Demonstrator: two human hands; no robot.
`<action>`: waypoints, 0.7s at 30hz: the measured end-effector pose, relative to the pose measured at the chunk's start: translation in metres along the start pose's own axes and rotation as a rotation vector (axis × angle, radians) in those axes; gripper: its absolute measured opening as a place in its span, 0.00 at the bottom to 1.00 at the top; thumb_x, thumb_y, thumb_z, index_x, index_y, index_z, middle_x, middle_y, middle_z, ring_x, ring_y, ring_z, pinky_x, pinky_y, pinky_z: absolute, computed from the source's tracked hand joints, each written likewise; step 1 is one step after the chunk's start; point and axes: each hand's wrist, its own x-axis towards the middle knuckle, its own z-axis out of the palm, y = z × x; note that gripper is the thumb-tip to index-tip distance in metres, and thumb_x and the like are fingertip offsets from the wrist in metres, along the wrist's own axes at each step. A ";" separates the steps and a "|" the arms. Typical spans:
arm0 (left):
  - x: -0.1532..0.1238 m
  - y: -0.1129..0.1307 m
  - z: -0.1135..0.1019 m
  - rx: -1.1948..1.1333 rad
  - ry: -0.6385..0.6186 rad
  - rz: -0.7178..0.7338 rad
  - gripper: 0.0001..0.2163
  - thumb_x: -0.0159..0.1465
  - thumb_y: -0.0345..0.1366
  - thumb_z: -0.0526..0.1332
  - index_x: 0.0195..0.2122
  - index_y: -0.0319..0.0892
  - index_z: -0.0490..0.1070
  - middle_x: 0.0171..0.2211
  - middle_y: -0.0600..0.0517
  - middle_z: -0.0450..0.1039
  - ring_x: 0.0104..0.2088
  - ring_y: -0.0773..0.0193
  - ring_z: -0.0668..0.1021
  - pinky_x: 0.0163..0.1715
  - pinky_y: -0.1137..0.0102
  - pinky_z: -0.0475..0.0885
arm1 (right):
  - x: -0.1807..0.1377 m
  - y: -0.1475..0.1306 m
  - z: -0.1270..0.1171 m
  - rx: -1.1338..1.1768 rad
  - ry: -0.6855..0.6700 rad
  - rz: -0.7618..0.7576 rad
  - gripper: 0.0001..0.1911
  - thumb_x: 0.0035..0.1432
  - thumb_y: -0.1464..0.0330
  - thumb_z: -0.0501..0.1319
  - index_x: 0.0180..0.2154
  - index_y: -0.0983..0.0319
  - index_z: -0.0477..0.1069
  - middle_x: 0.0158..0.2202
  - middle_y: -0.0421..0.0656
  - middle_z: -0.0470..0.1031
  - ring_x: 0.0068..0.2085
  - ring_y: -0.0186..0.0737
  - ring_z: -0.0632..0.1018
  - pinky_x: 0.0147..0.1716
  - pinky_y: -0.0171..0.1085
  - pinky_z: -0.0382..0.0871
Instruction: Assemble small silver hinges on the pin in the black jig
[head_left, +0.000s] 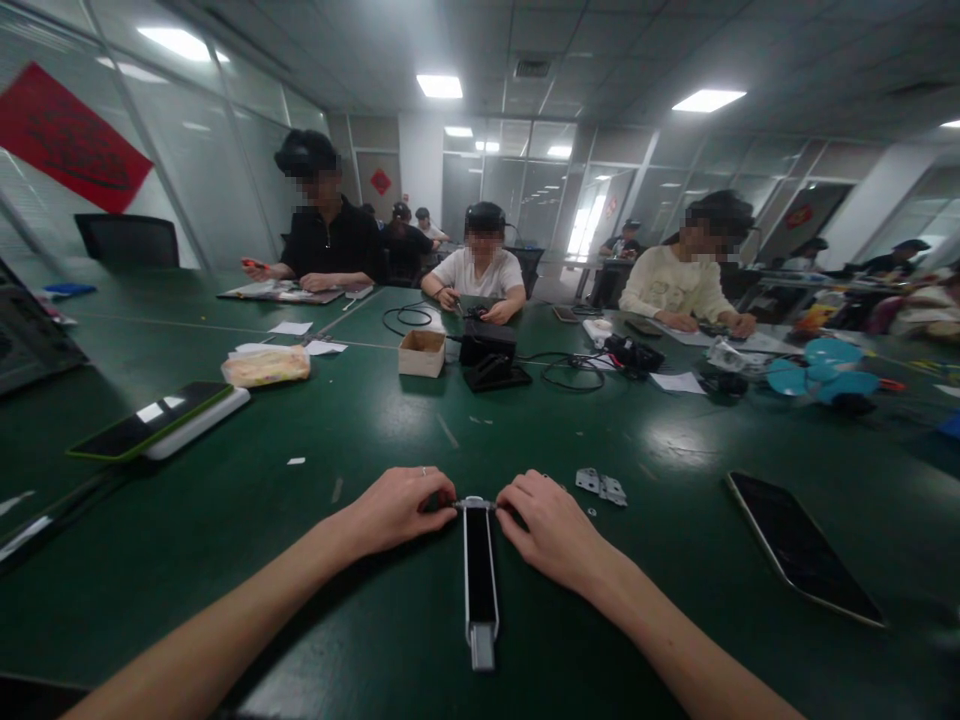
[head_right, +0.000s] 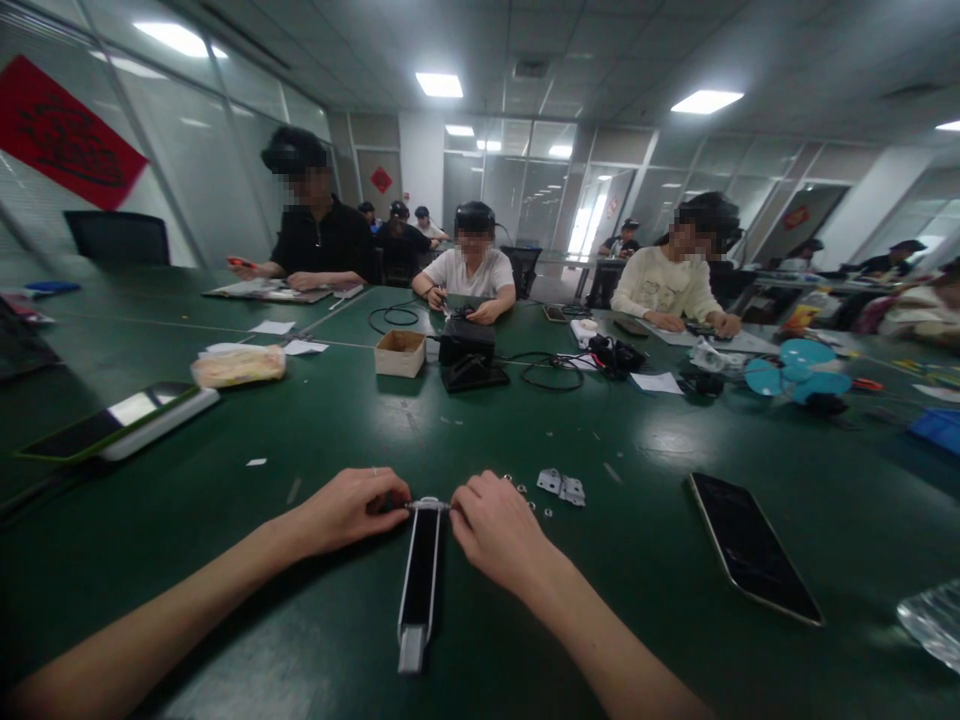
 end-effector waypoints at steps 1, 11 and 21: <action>0.000 0.001 0.000 0.003 -0.002 -0.002 0.05 0.61 0.33 0.60 0.38 0.41 0.71 0.30 0.54 0.72 0.27 0.67 0.74 0.27 0.76 0.66 | 0.000 0.000 0.000 -0.013 -0.002 -0.002 0.08 0.61 0.72 0.54 0.36 0.63 0.72 0.35 0.48 0.73 0.36 0.44 0.71 0.34 0.42 0.65; 0.000 0.002 0.004 -0.010 0.017 0.006 0.04 0.62 0.33 0.59 0.37 0.40 0.70 0.31 0.53 0.71 0.27 0.67 0.73 0.26 0.75 0.66 | -0.002 0.027 -0.033 -0.264 0.035 0.016 0.11 0.64 0.67 0.53 0.38 0.64 0.72 0.35 0.48 0.74 0.37 0.44 0.72 0.36 0.42 0.65; 0.000 0.006 0.001 -0.019 0.005 0.002 0.06 0.63 0.34 0.57 0.38 0.40 0.70 0.32 0.52 0.71 0.29 0.66 0.74 0.27 0.74 0.66 | -0.016 0.071 -0.053 -0.162 -0.095 0.206 0.08 0.56 0.71 0.55 0.31 0.62 0.73 0.31 0.45 0.74 0.33 0.40 0.73 0.33 0.38 0.64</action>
